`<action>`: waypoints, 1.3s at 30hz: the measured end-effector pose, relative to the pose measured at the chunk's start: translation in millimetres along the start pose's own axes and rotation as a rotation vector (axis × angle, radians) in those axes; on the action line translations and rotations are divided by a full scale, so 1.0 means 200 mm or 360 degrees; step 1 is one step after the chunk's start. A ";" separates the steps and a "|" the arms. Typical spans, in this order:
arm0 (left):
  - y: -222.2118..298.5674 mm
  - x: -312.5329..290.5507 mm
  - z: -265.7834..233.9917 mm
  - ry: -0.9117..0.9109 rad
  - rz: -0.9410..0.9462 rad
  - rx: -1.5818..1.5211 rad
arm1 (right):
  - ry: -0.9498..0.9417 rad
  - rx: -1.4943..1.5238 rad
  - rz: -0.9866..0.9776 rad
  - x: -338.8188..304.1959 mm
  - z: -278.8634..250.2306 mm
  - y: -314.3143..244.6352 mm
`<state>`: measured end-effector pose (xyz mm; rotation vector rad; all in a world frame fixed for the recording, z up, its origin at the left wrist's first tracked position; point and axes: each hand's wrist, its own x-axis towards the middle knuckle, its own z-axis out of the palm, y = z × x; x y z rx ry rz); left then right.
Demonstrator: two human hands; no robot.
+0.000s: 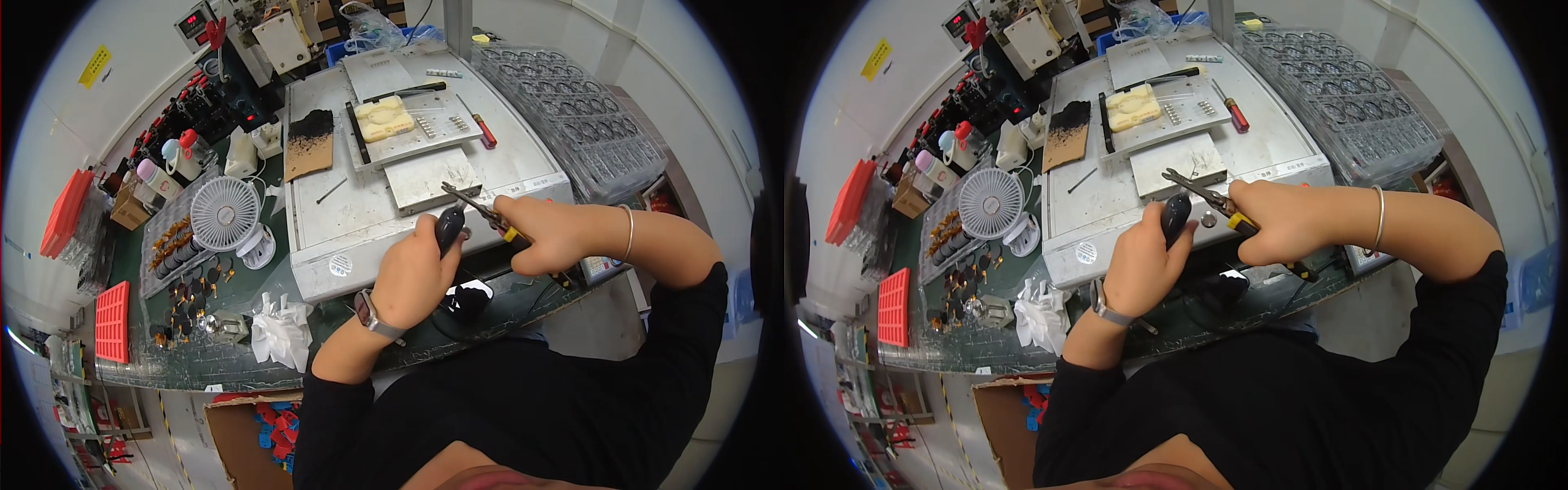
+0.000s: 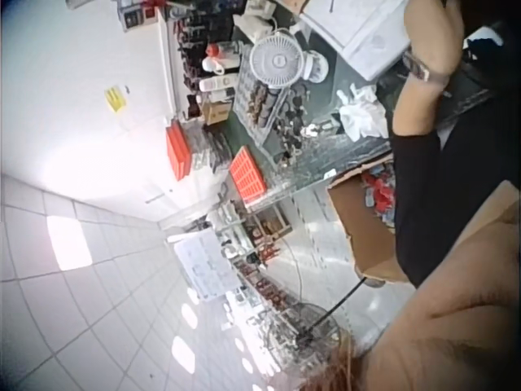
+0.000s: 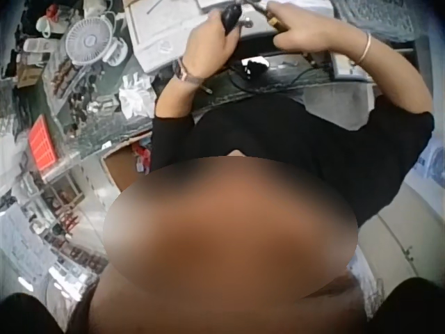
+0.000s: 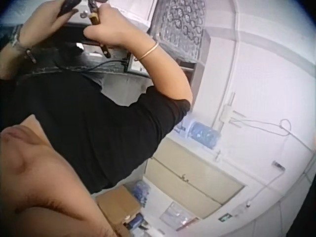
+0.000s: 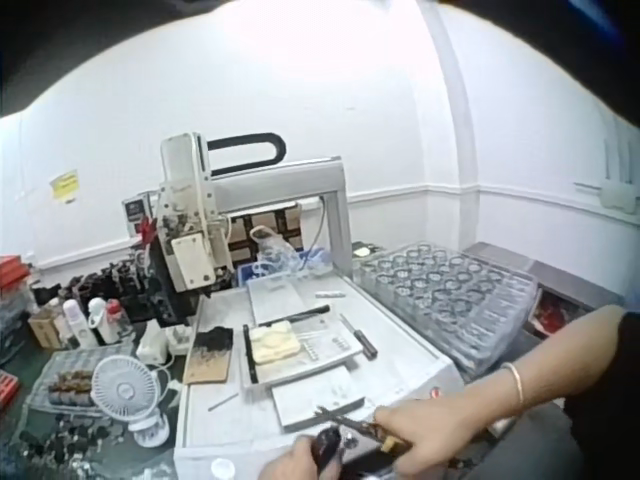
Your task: Preparing a dispensing cartridge with small components and installing it into an automated machine.
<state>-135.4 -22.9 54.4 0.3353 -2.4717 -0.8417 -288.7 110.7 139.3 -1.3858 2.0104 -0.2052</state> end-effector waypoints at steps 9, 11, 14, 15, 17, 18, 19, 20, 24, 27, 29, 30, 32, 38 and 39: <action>-0.07 0.04 0.00 0.0545 0.0091 0.0631 | 0.0181 -0.0090 -0.0135 0.02 -0.10 -0.08; -0.08 0.05 -0.05 0.0611 0.0047 0.0352 | 0.0233 -0.0079 -0.0318 -0.03 -0.14 -0.08; -0.07 0.05 -0.11 0.0454 -0.0191 -0.0158 | 0.0537 -0.0085 -0.0616 -0.07 -0.16 0.07; -0.08 0.05 -0.11 0.0316 -0.0208 -0.0834 | 0.0674 -0.0171 -0.0646 -0.08 -0.17 0.09; -0.06 0.03 -0.15 0.0015 -0.0242 -0.1557 | 0.0985 -0.0313 -0.0738 -0.06 -0.16 0.10; -0.07 0.03 -0.15 -0.0136 -0.0270 -0.1662 | 0.0981 -0.0311 -0.0747 -0.05 -0.16 0.09; -0.08 0.03 -0.16 -0.0289 -0.0298 -0.1765 | 0.0958 -0.0310 -0.0698 -0.04 -0.17 0.06; -0.09 0.02 -0.15 -0.0396 -0.0311 -0.1879 | 0.0935 -0.0309 -0.0650 -0.04 -0.18 0.03; -0.05 0.00 -0.15 -0.0581 -0.0240 -0.1962 | 0.0864 -0.0442 -0.0800 0.00 -0.18 -0.04; -0.05 -0.01 -0.15 -0.0798 -0.0201 -0.2123 | 0.0647 -0.0237 -0.0833 0.01 -0.18 -0.08; -0.05 -0.01 -0.16 -0.0824 -0.0177 -0.2137 | 0.0611 -0.0201 -0.0835 0.02 -0.18 -0.10; -0.05 -0.01 -0.16 -0.0863 -0.0156 -0.2163 | 0.0523 -0.0191 -0.0773 0.01 -0.19 -0.12; -0.06 -0.03 -0.16 -0.0986 -0.0190 -0.2356 | 0.0437 -0.0183 -0.0709 0.01 -0.19 -0.14; -0.11 -0.05 -0.13 -0.1514 -0.0149 -0.3071 | 0.0404 -0.0075 -0.0986 0.05 -0.19 -0.15; -0.10 -0.06 -0.12 -0.1585 -0.0113 -0.3219 | 0.0370 -0.0063 -0.0993 0.06 -0.18 -0.15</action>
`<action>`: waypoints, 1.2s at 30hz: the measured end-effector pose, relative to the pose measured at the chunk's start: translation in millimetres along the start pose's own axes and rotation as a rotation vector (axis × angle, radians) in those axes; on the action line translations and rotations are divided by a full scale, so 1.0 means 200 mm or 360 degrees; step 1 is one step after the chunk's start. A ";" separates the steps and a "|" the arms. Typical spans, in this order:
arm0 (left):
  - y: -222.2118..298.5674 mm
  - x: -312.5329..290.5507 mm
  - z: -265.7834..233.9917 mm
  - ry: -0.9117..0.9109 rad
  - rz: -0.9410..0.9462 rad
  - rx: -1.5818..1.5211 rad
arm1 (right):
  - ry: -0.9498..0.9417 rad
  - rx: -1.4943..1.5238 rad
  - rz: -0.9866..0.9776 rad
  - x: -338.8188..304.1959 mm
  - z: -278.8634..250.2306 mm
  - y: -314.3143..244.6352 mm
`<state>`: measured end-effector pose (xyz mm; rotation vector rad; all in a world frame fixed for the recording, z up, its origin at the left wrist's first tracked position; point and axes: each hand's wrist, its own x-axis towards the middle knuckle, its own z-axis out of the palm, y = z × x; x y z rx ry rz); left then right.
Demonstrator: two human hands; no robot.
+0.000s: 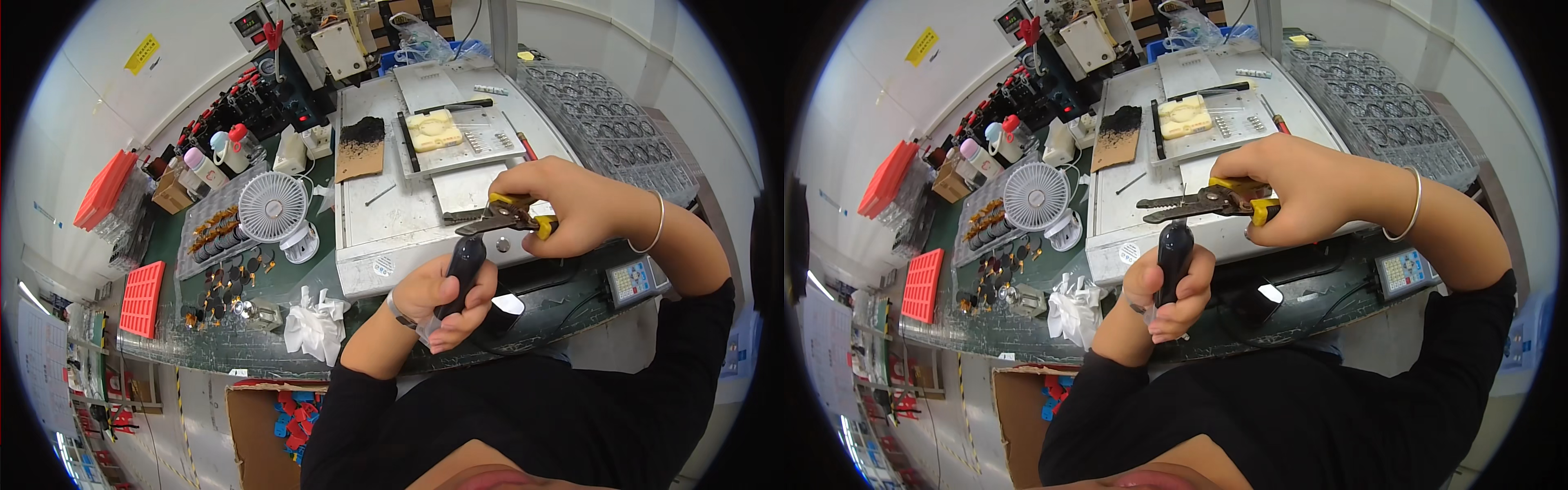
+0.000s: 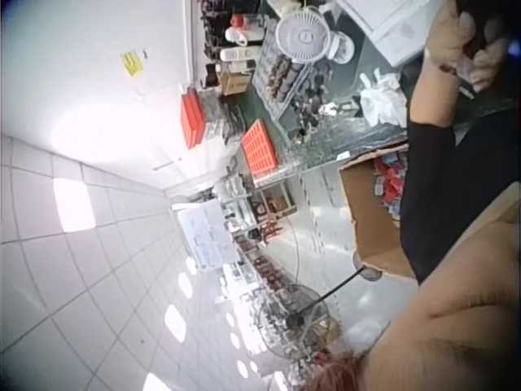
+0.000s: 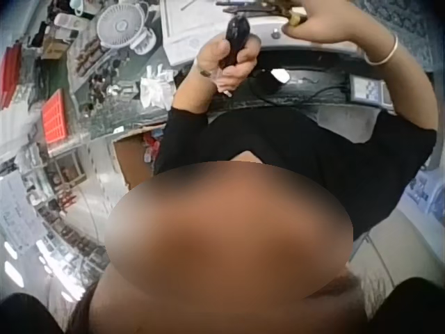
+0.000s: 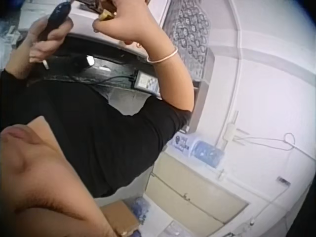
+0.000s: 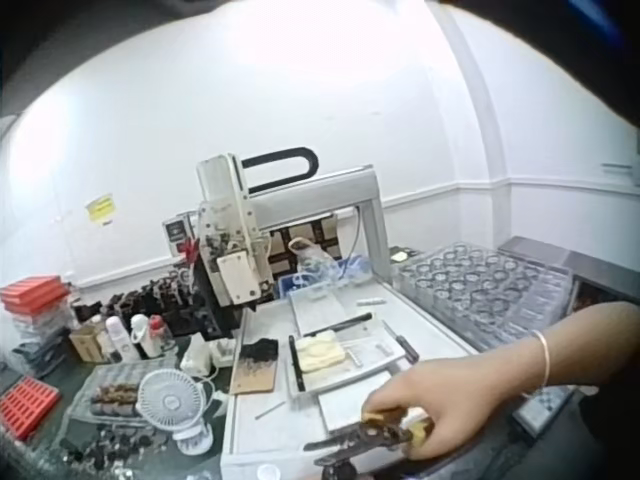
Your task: Preparing a dispensing cartridge with small components and installing it into an automated machine.
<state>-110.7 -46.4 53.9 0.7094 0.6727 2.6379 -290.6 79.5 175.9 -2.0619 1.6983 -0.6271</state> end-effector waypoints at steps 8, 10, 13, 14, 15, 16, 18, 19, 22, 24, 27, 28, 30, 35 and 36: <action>-0.06 0.02 -0.02 -0.0288 0.0131 -0.0246 | -0.0034 -0.0091 0.0067 0.03 0.01 -0.02; -0.06 0.03 -0.02 -0.0376 0.0154 -0.0274 | -0.0062 -0.0103 0.0062 0.04 0.01 -0.02; -0.06 0.04 -0.03 -0.0374 0.0171 -0.0294 | -0.0125 -0.0135 0.0156 0.04 0.00 -0.03; -0.05 0.04 -0.03 -0.0375 0.0170 -0.0294 | -0.0124 -0.0135 0.0156 0.05 -0.01 -0.03; -0.05 0.04 -0.03 -0.0371 0.0174 -0.0287 | -0.0135 -0.0124 0.0151 0.05 -0.01 -0.03; -0.05 0.04 -0.03 -0.0367 0.0178 -0.0280 | -0.0147 -0.0113 0.0147 0.05 -0.01 -0.03; -0.05 0.03 -0.02 -0.0361 0.0183 -0.0269 | -0.0136 -0.0120 0.0130 0.05 0.00 -0.04; -0.05 0.03 -0.02 -0.0353 0.0188 -0.0258 | -0.0125 -0.0125 0.0113 0.05 0.00 -0.04; -0.05 0.03 -0.02 -0.0370 0.0182 -0.0267 | -0.0148 -0.0159 0.0138 0.06 -0.01 -0.04; -0.04 0.03 -0.01 -0.0375 0.0184 -0.0262 | -0.0163 -0.0141 0.0167 0.06 -0.01 -0.05; -0.05 0.03 -0.01 -0.0379 0.0190 -0.0266 | -0.0166 -0.0113 0.0170 0.07 0.00 -0.04; -0.05 0.02 -0.01 -0.0378 0.0194 -0.0276 | -0.0155 -0.0103 0.0146 0.07 0.00 -0.04; -0.04 0.02 -0.01 -0.0371 0.0192 -0.0273 | -0.0201 -0.0147 0.0148 0.07 0.00 -0.04; 0.03 -0.01 0.07 0.0236 -0.0004 -0.0271 | -0.0446 0.0247 0.0430 0.03 0.04 0.00; 0.05 -0.01 0.09 0.0411 -0.0069 -0.0131 | -0.0457 0.0405 0.0530 0.01 0.06 0.00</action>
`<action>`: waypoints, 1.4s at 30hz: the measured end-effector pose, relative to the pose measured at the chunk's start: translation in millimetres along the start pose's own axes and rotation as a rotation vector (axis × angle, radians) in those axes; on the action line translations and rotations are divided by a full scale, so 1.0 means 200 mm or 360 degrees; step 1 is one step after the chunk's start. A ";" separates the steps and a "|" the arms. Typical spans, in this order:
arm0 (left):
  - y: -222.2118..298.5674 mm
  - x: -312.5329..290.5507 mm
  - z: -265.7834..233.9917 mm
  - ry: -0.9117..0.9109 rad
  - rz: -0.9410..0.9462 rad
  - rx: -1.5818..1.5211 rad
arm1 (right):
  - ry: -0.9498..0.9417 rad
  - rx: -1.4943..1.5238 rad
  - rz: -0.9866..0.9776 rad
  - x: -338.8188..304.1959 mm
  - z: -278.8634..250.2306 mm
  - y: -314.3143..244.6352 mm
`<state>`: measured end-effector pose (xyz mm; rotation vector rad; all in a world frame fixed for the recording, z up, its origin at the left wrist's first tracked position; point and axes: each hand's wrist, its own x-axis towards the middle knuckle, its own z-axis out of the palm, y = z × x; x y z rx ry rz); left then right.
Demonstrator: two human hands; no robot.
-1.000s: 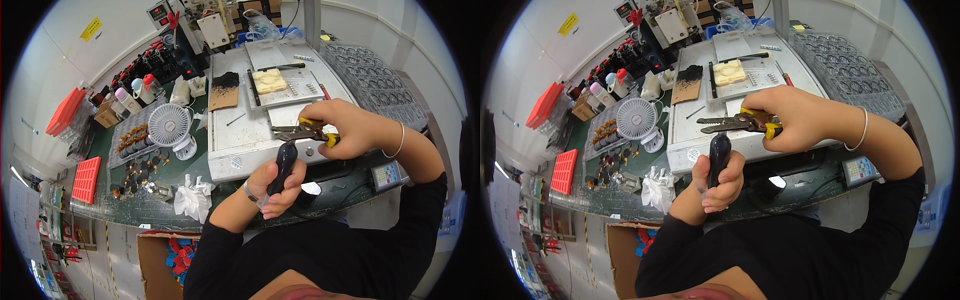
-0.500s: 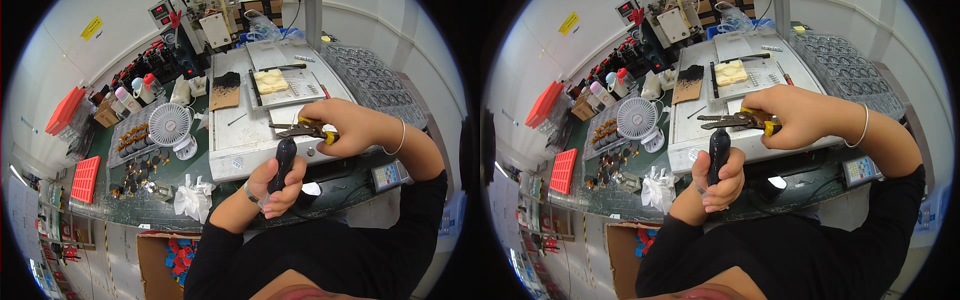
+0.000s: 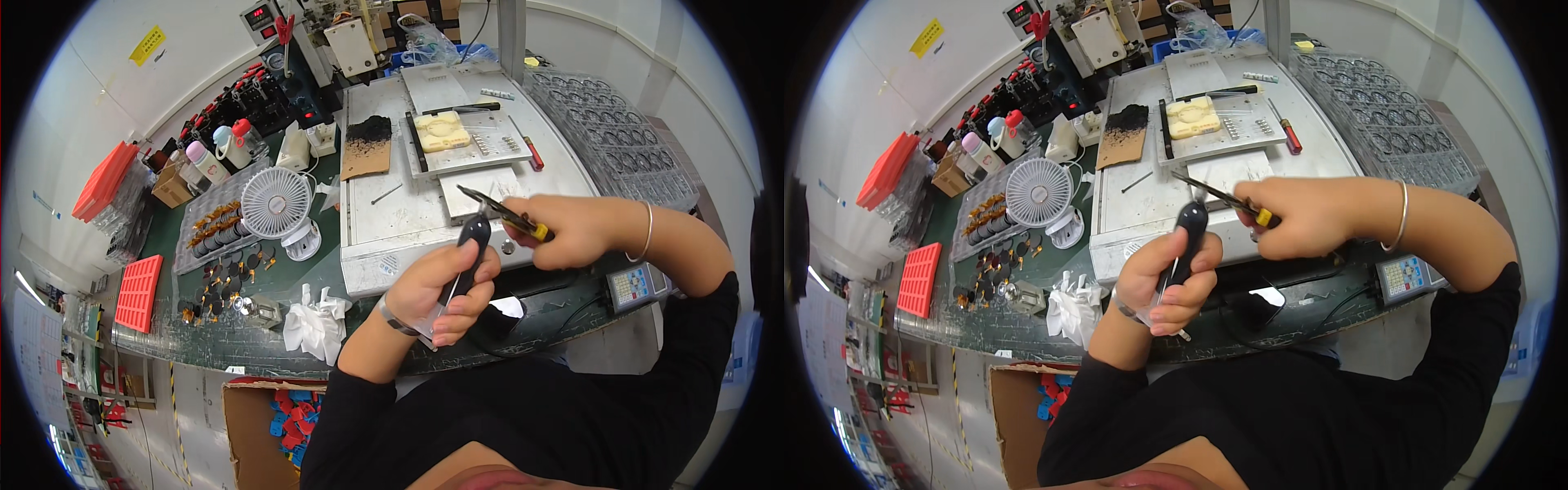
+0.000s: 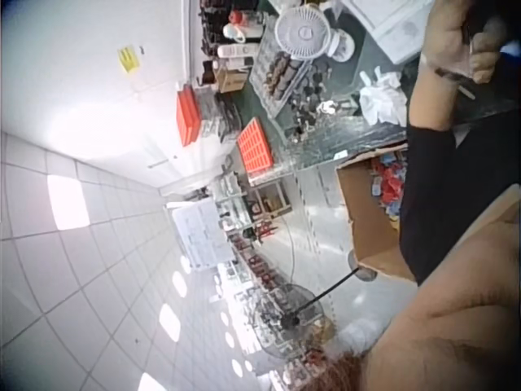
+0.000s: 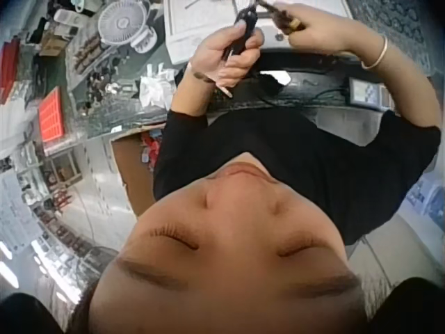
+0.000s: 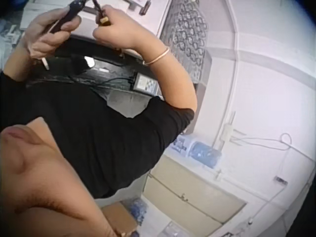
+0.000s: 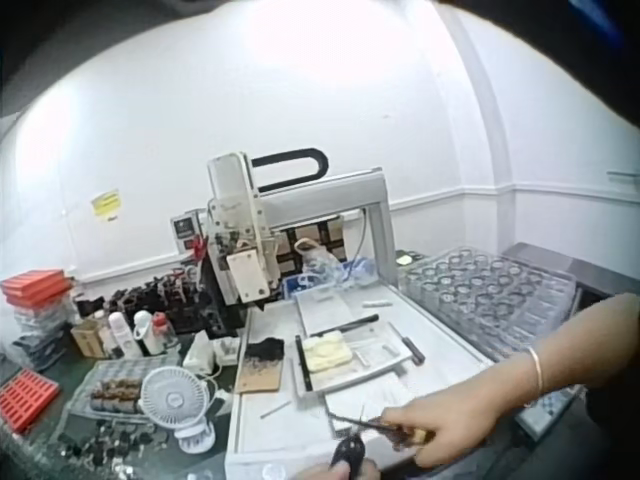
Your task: Preparing a dispensing cartridge with small components and installing it into an automated machine.
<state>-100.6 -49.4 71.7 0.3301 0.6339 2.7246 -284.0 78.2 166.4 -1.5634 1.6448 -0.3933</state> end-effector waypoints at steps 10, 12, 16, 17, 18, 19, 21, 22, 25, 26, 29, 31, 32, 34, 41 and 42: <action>0.00 0.15 -0.08 0.0545 -0.0147 0.0947 | -0.0078 0.0099 0.0637 -0.08 0.08 0.15; -0.01 0.17 -0.12 0.0615 -0.0208 0.1307 | -0.0090 -0.0008 0.0799 -0.09 0.08 0.13; -0.05 0.21 -0.10 0.0876 -0.0210 0.1849 | -0.0198 -0.0281 0.0938 -0.08 0.08 0.11; -0.05 0.23 -0.09 0.0868 -0.0220 0.1850 | -0.0195 -0.0323 0.0969 -0.09 0.08 0.11; -0.07 0.23 -0.08 0.0959 -0.0187 0.2064 | -0.0200 -0.0369 0.0987 -0.10 0.08 0.11; -0.08 0.24 -0.07 0.1049 -0.0152 0.2280 | -0.0201 -0.0366 0.0978 -0.10 0.07 0.10; -0.12 0.24 -0.13 0.1115 0.0325 0.2818 | -0.0125 -0.0505 0.0857 -0.10 0.04 0.09; -0.12 0.24 -0.13 0.1200 0.0590 0.2867 | -0.0118 -0.0479 0.0974 -0.10 0.01 -0.04; -0.10 0.18 -0.04 0.1501 0.0974 0.3163 | 0.0116 -0.0560 0.0512 -0.16 0.01 -0.08; -0.08 0.15 -0.03 0.1530 0.0976 0.3097 | 0.0117 -0.0583 0.0462 -0.19 0.02 -0.05; -0.06 0.08 0.02 0.1365 0.1011 0.2597 | 0.0227 -0.0628 0.0353 -0.28 0.04 0.01; -0.07 0.03 0.03 0.1028 0.1008 0.2059 | 0.0233 -0.0547 0.0499 -0.30 0.05 0.03; -0.07 0.02 0.05 0.0924 0.0944 0.1851 | 0.0238 -0.0557 0.0534 -0.30 0.05 0.03; -0.07 0.01 0.07 0.0697 0.0818 0.1485 | 0.0265 -0.0571 0.0491 -0.31 0.06 0.05; -0.04 -0.05 0.07 0.0410 0.0754 0.1132 | 0.0263 -0.0656 0.0401 -0.29 0.08 0.06; -0.04 -0.05 0.07 0.0408 0.0751 0.1132 | 0.0265 -0.0654 0.0403 -0.29 0.09 0.06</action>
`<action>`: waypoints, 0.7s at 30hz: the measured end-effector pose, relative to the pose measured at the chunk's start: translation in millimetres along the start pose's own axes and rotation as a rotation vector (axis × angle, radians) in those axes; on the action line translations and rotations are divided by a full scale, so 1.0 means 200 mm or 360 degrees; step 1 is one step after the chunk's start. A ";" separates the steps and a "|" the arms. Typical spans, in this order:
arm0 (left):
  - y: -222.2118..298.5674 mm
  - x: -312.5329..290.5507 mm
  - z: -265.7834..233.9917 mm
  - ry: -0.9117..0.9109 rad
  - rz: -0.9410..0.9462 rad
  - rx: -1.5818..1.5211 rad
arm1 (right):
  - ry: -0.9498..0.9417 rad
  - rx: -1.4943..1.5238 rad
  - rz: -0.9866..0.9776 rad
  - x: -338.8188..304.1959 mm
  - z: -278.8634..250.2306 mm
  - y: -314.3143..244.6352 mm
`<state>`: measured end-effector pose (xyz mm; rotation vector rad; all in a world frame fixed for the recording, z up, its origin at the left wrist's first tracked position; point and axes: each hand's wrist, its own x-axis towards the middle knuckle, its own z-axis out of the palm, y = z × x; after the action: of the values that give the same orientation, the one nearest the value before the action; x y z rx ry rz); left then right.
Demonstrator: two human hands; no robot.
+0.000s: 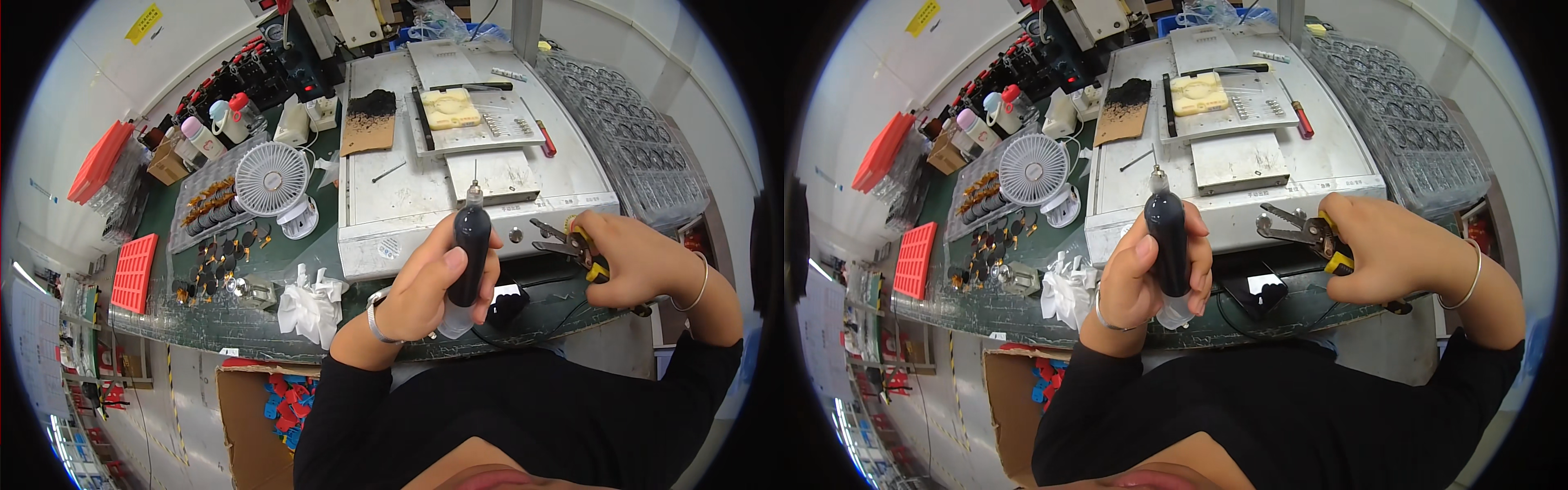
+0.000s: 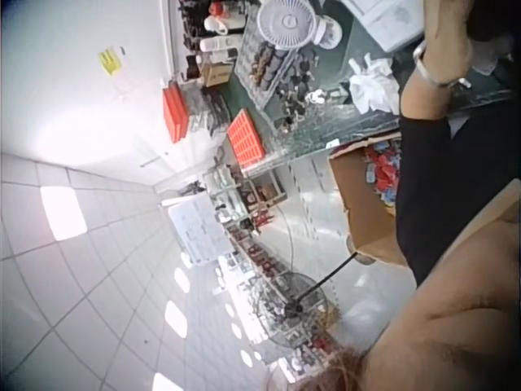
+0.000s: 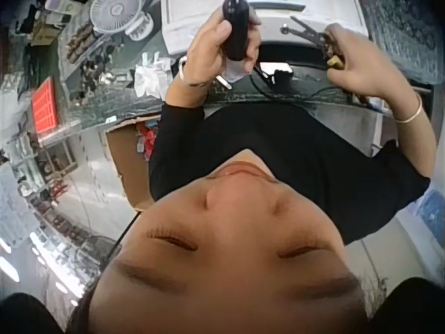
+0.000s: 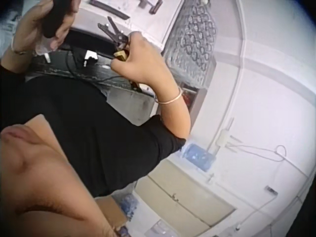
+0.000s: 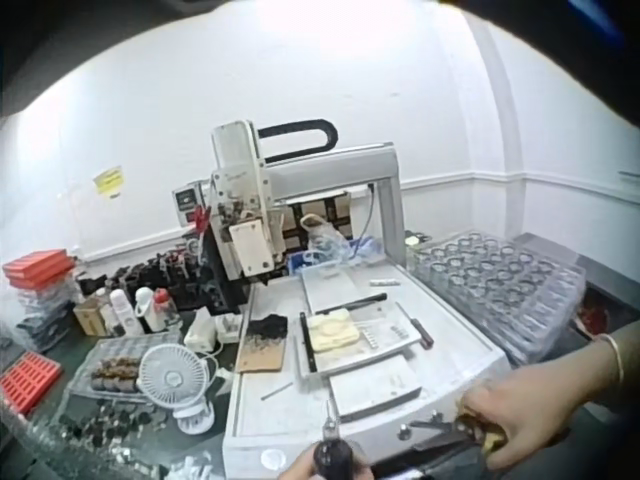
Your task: Preparing a dispensing cartridge with small components and installing it into an automated machine.
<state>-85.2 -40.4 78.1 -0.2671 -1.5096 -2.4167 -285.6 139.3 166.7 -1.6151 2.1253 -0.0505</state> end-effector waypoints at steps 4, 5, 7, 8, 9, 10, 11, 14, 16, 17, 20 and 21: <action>-0.01 0.00 -0.01 -0.0051 0.0108 -0.0026 | -0.0001 0.0018 0.0011 0.01 -0.01 -0.01; -0.01 0.00 0.00 -0.0050 0.0165 -0.0026 | -0.0010 0.0015 0.0011 0.02 -0.01 -0.01; -0.01 0.00 0.03 0.0013 0.0211 0.0073 | 0.0014 0.0050 0.0030 0.02 -0.02 -0.01; -0.01 0.01 0.04 0.0081 0.0258 0.0173 | 0.0036 0.0085 0.0043 0.02 -0.03 -0.02; -0.03 0.00 0.04 0.0187 0.0336 0.0342 | 0.0039 0.0086 0.0042 0.02 -0.04 -0.03; -0.02 0.00 0.04 0.0185 0.0336 0.0344 | 0.0082 0.0171 0.0011 0.02 -0.05 -0.03; -0.01 0.01 0.04 0.0194 0.0370 0.0419 | 0.0126 0.0257 -0.0020 0.03 -0.07 -0.04; -0.01 0.01 0.06 0.0199 0.0332 0.0335 | 0.0252 0.0330 -0.0218 0.04 -0.11 -0.07; -0.01 0.00 0.05 0.0134 0.0303 0.0398 | 0.0397 0.0392 -0.0477 0.05 -0.12 -0.10; -0.01 -0.01 0.05 0.0127 0.0301 0.0396 | 0.0401 0.0393 -0.0470 0.05 -0.12 -0.11; 0.00 -0.02 0.05 0.0177 0.0158 0.0634 | 0.0460 0.0397 -0.0702 0.09 -0.11 -0.14; 0.00 -0.02 0.05 0.0168 0.0155 0.0632 | 0.0465 0.0398 -0.0694 0.10 -0.12 -0.15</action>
<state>-81.7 -30.6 82.1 -0.1224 -1.8334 -1.9692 -271.2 106.5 190.4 -1.9723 1.8260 -0.7004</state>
